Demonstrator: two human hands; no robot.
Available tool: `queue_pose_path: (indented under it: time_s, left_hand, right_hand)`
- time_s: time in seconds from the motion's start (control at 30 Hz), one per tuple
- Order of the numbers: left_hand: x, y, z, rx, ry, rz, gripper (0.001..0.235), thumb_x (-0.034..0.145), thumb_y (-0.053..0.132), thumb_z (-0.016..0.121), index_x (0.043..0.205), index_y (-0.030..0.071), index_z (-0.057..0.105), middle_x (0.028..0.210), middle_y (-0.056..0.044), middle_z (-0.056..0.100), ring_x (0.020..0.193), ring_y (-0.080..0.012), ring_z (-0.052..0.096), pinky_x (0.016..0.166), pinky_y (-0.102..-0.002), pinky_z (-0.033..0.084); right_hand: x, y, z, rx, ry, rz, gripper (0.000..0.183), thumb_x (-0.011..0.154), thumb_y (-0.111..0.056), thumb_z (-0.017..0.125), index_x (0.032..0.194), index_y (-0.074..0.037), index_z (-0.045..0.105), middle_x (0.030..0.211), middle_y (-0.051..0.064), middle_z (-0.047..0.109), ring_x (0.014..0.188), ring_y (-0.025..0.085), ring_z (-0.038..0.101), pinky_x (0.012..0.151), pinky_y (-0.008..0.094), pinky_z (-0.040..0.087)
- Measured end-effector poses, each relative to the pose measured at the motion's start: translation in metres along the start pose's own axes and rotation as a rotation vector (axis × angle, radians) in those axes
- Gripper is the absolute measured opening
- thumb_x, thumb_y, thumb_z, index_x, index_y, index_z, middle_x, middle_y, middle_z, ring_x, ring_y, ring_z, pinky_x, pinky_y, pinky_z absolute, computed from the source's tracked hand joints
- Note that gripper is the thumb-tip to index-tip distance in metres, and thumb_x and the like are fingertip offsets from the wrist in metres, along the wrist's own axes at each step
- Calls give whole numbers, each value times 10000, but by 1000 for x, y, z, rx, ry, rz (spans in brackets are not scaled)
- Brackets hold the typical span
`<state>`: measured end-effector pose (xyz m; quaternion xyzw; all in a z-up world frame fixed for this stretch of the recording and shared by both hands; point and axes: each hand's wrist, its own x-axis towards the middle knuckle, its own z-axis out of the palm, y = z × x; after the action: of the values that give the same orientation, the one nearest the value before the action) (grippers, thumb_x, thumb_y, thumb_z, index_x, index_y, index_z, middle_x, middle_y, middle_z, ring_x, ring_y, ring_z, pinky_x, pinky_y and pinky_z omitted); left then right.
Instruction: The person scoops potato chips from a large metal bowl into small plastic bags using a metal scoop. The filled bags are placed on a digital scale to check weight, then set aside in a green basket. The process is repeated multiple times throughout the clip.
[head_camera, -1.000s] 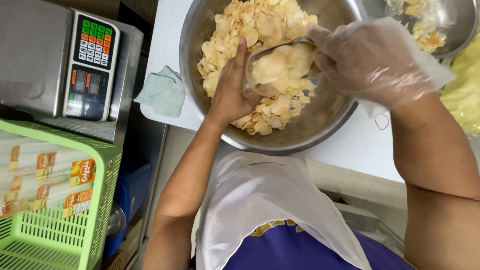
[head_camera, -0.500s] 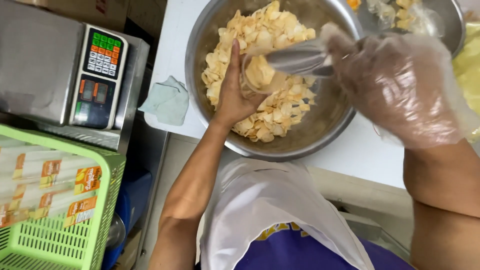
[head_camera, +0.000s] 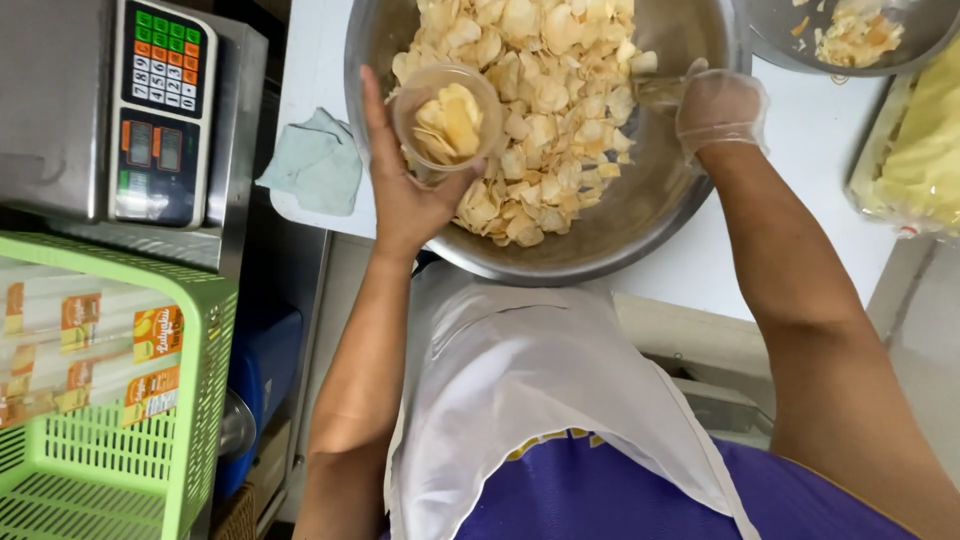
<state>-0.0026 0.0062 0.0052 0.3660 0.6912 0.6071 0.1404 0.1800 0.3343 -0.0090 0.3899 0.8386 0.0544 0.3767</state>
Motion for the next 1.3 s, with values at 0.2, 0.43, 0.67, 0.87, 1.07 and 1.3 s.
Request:
queue_pose_path:
  time_s: [0.2,0.43,0.67,0.87,1.07,1.3]
  left_hand:
    - [-13,9,-5,-96,92,-108,1210,941,274,963,1706,199,28,1807,-2,-23,1733,-227,79,1458,-401,209]
    - [-20,8,-2,-160,129,-113,1225,926,167,972,1702,235,27,1804,-40,47,1660,-231,305,1397,-376,323]
    - [-21,13,-1,-157,118,-141,1195,919,196,945,1687,237,30,1781,-99,117,1606,-257,371,1341,-388,369]
    - [-17,13,-13,-92,110,-130,1195,929,163,947,1689,234,28,1793,-94,61,1672,-258,241,1384,-401,299]
    - [-1,5,-18,-12,13,-48,1181,937,258,903,1684,231,-10,1790,-145,70,1692,-373,143,1397,-516,273]
    - [28,-13,27,339,-152,232,1273,914,251,910,1674,283,-111,1439,-146,579,1327,-339,554,1123,-525,500]
  right_hand:
    - [14,-3,7,-31,-136,-141,725,1005,-58,443,1668,-89,152,1437,114,621,1255,367,630,941,502,591]
    - [-27,-36,-13,-36,-299,-503,430,1022,-426,425,1307,-148,588,1271,95,630,1173,293,576,991,424,498]
    - [-32,-88,31,563,-534,-405,627,876,-288,599,1475,-111,546,1573,86,473,1362,294,488,1125,390,374]
    - [-72,-46,-23,1147,-528,-351,575,867,-110,600,1439,-116,547,1620,117,376,1330,353,519,1093,465,473]
    - [-102,17,-94,1056,-214,-318,615,906,-31,589,1510,-67,478,1504,205,517,1224,355,588,1090,484,436]
    - [-134,40,-156,638,228,-736,396,995,-72,562,1356,-124,716,1046,48,771,817,187,697,821,336,537]
